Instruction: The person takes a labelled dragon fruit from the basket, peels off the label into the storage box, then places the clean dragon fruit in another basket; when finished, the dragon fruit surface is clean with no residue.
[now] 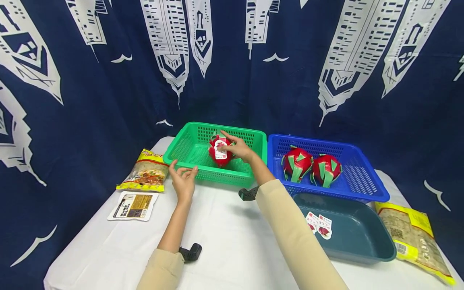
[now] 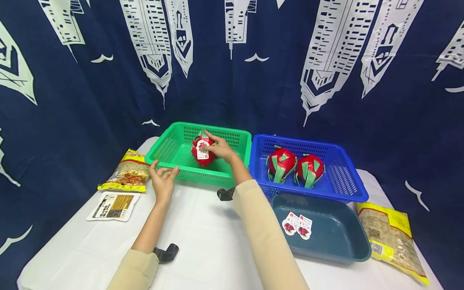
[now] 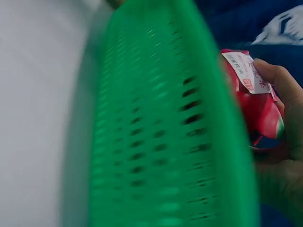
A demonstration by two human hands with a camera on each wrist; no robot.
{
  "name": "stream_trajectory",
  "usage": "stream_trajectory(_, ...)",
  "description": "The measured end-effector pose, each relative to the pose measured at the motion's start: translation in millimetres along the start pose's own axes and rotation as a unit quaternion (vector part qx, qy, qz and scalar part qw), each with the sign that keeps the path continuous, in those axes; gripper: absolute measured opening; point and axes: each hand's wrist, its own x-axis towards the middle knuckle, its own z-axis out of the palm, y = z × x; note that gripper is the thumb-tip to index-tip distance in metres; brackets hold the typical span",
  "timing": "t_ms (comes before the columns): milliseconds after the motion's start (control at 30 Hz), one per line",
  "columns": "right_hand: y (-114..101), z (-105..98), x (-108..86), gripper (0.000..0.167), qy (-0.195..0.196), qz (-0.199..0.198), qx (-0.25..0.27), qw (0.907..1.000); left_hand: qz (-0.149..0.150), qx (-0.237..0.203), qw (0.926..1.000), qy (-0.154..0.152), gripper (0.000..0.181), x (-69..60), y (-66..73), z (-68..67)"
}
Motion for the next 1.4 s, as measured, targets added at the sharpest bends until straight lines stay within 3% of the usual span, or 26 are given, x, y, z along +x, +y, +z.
stream_trajectory(167, -50.9, -11.2, -31.4, 0.068, 0.019, -0.091, 0.006, 0.9956, 0.005, 0.004, 0.9999, 0.008, 0.074, 4.9, -2.7, 0.2)
stream_trajectory(333, -100.2, -24.5, -88.5, 0.071, 0.030, -0.173, -0.040, 0.9836, 0.022, 0.003, 0.9997, 0.010, 0.072, 8.4, 1.2, 4.2)
stream_trajectory(500, -112.3, -29.8, -152.3, 0.074, 0.003, -0.195, -0.081, 0.9774, 0.029, 0.006, 0.9992, 0.026, 0.071, 11.7, 3.5, 5.2)
stream_trajectory(700, -77.7, -13.1, -210.7, 0.074, -0.060, -0.160, -0.067, 0.9830, 0.016, 0.000, 0.9992, 0.037, 0.073, 12.5, 4.4, -1.3)
stream_trajectory(900, -25.5, 12.9, -242.1, 0.075, -0.106, -0.099, -0.065, 0.9873, 0.001, -0.021, 0.9995, 0.025, 0.074, 9.9, 8.1, -4.3)
stream_trajectory(1200, 39.1, 27.0, -249.0, 0.069, -0.146, -0.026, -0.037, 0.9883, -0.012, -0.032, 0.9993, 0.018, 0.077, 4.2, -0.1, -2.1)
stream_trajectory(1400, 51.9, 25.1, -249.4, 0.065, -0.146, -0.044, -0.047, 0.9871, -0.007, -0.037, 0.9993, 0.009, 0.076, -1.9, -3.2, 1.2)
